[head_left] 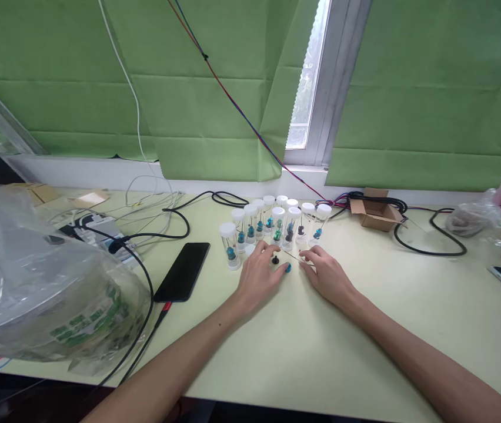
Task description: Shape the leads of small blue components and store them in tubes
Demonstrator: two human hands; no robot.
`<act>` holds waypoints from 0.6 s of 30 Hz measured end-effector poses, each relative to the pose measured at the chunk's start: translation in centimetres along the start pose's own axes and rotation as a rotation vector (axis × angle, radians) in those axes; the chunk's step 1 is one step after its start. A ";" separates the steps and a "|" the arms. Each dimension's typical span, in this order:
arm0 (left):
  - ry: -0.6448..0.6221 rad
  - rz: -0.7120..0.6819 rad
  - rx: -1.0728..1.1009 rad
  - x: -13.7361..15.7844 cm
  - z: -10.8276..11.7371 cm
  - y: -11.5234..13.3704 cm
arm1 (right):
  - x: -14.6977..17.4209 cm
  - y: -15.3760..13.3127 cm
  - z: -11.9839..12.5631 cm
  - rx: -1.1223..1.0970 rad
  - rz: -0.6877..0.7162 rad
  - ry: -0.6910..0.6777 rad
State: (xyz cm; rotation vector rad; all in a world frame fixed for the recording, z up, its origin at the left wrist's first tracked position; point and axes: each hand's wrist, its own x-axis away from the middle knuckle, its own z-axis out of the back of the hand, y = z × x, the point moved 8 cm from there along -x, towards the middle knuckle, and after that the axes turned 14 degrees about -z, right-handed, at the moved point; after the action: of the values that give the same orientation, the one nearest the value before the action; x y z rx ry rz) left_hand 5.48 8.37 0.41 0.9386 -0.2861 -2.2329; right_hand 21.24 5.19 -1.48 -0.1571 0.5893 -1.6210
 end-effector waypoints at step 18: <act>-0.117 -0.052 0.010 0.3 -1.7 0.3 | -0.9 0.6 -1.2 0.196 -0.070 -0.039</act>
State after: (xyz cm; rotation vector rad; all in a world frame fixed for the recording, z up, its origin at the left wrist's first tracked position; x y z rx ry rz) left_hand 6.64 8.02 -0.82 0.8308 -0.3295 -2.3404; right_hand 21.33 6.37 -2.59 -0.0643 0.3961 -1.7300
